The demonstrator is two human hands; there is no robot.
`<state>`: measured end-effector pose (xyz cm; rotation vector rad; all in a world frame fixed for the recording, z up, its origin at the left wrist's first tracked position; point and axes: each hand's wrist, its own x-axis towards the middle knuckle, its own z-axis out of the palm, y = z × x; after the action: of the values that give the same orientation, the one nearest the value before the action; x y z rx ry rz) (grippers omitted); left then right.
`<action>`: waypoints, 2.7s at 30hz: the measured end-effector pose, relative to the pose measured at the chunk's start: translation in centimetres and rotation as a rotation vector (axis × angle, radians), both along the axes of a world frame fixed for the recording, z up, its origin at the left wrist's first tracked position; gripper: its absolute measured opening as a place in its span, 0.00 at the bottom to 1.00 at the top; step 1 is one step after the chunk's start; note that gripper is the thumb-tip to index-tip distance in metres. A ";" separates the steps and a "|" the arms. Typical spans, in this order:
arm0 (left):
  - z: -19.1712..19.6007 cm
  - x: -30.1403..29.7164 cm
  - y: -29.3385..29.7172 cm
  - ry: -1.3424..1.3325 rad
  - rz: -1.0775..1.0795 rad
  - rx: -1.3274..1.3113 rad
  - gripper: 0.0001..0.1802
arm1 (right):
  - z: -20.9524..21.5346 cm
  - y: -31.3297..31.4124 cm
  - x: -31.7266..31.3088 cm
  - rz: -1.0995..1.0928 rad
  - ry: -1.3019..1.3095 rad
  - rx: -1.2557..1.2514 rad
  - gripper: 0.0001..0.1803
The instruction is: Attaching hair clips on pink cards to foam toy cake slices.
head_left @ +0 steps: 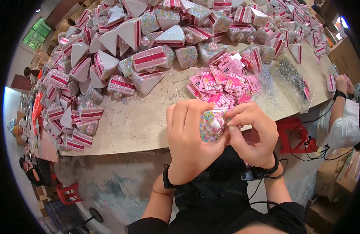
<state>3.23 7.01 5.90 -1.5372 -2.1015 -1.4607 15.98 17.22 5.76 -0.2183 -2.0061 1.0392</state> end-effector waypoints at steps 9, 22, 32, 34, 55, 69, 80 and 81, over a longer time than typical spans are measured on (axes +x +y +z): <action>-0.3 0.1 -0.2 0.096 0.049 0.020 0.30 | 0.8 -0.4 -0.1 -0.047 -0.054 0.135 0.11; -1.6 1.0 0.2 0.202 0.111 0.105 0.30 | 3.3 -0.7 0.4 0.096 -0.290 -0.807 0.04; -0.8 -0.2 -0.9 -0.053 0.039 0.042 0.26 | 0.1 -1.3 2.2 0.191 -0.108 -0.531 0.02; -1.8 -0.6 -2.2 -0.062 0.131 0.007 0.25 | 0.0 -1.6 2.7 0.323 -0.098 -0.583 0.01; -5.0 -1.4 -6.8 0.389 -0.474 -0.116 0.19 | -6.0 -4.2 4.5 0.572 -0.433 -1.306 0.06; -7.5 -0.1 -8.8 0.111 -0.387 0.029 0.11 | -6.6 -6.4 2.0 0.262 -0.143 -0.166 0.11; -5.5 0.4 -9.8 -0.831 -0.379 -0.142 0.07 | -5.6 -5.4 -0.2 0.263 -0.106 -0.003 0.16; -5.2 0.5 -9.8 -0.935 -0.370 -0.152 0.07 | -5.5 -5.2 -0.4 0.271 -0.110 0.018 0.15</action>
<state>3.76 -2.83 0.73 -1.5108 -2.4870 -2.5954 15.60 12.00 0.22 0.0080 -2.1859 1.1987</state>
